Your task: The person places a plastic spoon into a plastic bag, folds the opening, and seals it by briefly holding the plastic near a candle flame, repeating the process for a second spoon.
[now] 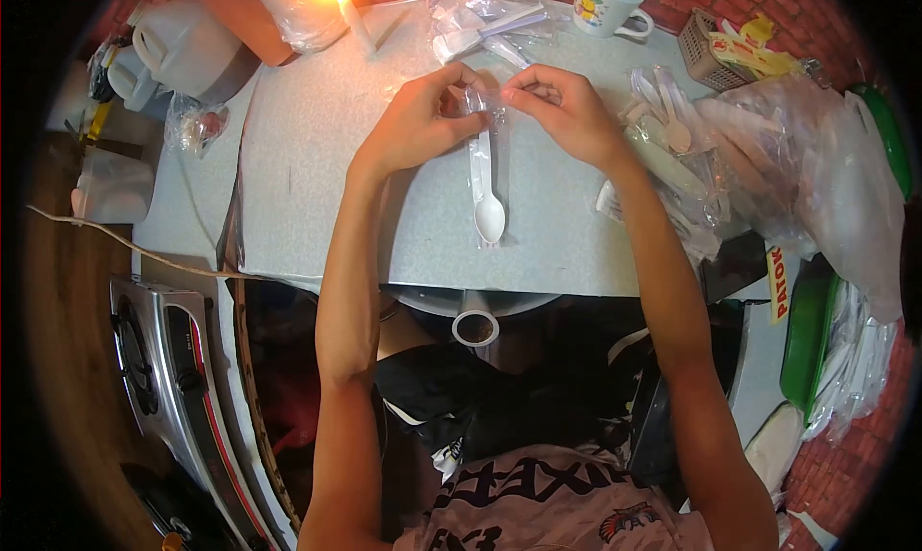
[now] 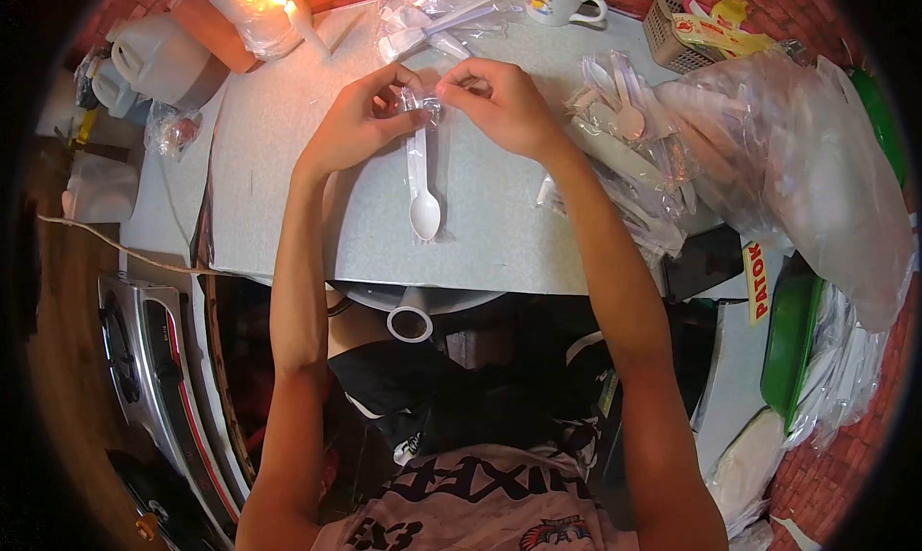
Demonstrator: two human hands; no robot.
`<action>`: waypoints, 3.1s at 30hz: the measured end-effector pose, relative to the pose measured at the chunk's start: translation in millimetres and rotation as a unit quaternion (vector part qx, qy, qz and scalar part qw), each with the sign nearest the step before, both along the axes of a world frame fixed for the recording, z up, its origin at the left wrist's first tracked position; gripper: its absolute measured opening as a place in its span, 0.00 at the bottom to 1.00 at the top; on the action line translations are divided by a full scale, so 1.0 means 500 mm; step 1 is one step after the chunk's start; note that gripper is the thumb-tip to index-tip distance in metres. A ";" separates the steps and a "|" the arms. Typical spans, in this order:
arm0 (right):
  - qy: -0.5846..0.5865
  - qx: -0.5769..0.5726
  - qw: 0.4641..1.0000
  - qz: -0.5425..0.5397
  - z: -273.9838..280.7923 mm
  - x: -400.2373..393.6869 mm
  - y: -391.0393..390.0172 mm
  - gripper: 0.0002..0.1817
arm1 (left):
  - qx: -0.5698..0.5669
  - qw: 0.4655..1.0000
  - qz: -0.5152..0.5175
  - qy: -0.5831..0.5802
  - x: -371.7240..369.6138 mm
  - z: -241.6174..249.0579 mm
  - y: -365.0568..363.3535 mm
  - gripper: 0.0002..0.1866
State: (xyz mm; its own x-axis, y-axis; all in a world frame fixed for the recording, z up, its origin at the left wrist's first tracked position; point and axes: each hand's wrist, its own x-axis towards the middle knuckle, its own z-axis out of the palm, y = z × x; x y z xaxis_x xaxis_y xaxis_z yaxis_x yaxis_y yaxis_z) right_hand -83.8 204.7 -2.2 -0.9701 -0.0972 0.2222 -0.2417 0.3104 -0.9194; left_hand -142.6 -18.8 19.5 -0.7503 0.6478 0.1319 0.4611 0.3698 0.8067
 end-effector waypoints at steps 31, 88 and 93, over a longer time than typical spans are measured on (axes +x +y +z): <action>-0.033 -0.117 0.992 0.022 0.028 0.006 0.017 0.14 | 0.132 0.974 -0.051 -0.179 0.008 0.026 0.002 0.27; 0.151 0.015 0.979 -0.135 0.022 0.013 -0.038 0.09 | 0.173 0.967 0.025 -0.187 -0.004 0.014 0.010 0.11; 0.135 -0.024 0.982 -0.130 0.013 0.008 -0.036 0.08 | 0.194 0.962 0.008 -0.192 0.007 0.014 0.015 0.12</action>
